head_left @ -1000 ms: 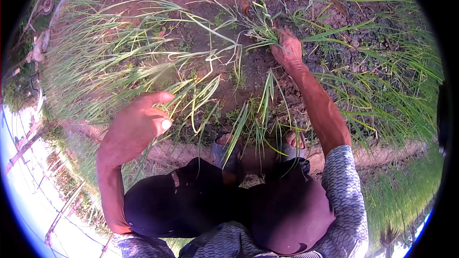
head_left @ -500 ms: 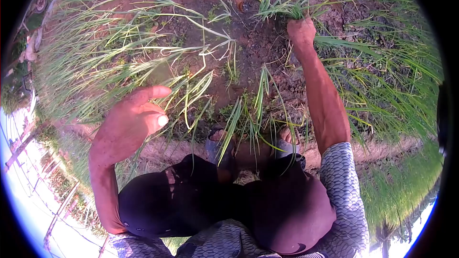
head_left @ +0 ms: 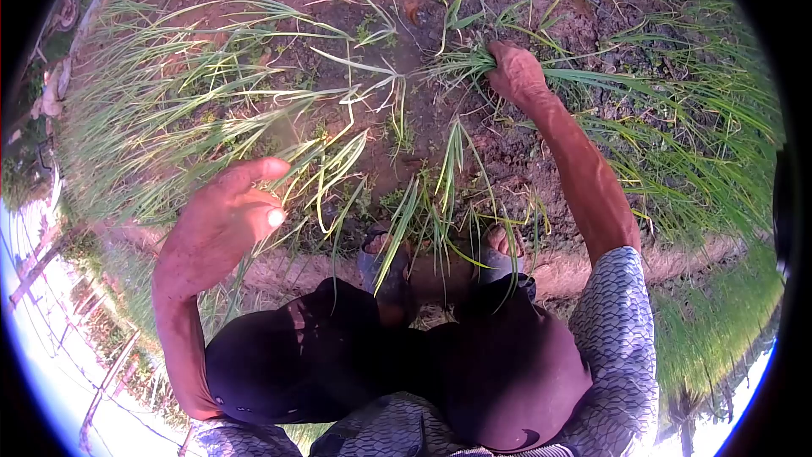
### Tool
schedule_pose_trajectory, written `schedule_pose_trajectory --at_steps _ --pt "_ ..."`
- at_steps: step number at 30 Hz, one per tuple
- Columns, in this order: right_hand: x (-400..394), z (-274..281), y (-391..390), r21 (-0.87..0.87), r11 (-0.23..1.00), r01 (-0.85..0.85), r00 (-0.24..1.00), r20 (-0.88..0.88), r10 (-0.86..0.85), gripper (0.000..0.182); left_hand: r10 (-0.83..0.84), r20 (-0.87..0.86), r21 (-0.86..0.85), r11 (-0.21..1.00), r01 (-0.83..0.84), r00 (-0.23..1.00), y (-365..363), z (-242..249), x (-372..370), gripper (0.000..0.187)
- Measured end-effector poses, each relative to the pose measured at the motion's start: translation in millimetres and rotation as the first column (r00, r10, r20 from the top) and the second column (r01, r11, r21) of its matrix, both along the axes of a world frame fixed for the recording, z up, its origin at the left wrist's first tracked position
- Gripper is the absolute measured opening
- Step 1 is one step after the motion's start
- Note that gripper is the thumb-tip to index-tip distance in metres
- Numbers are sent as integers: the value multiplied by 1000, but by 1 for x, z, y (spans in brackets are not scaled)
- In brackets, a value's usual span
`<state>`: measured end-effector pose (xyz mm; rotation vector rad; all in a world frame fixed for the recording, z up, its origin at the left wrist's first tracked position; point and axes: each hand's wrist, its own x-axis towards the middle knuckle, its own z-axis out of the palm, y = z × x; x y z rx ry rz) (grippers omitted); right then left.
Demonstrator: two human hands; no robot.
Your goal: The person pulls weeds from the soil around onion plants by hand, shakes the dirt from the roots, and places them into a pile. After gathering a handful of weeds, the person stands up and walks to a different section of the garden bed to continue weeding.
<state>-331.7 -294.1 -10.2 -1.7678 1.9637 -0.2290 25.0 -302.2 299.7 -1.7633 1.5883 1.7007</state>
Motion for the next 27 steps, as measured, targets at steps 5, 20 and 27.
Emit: schedule_pose_trajectory --at_steps 5,20,27 --pt "-19 16 -31 38 945 326 934 -166 -315 27 -23 1 0 1000 23 1000 -1 -1 0 46" --pt "-78 -43 -55 99 807 582 571 658 -492 18 -43 54 -2 999 43 998 0 -2 10 45" --pt "-64 -30 -64 452 710 540 153 777 -610 15 -69 50 12 998 69 996 -3 -4 1 44"
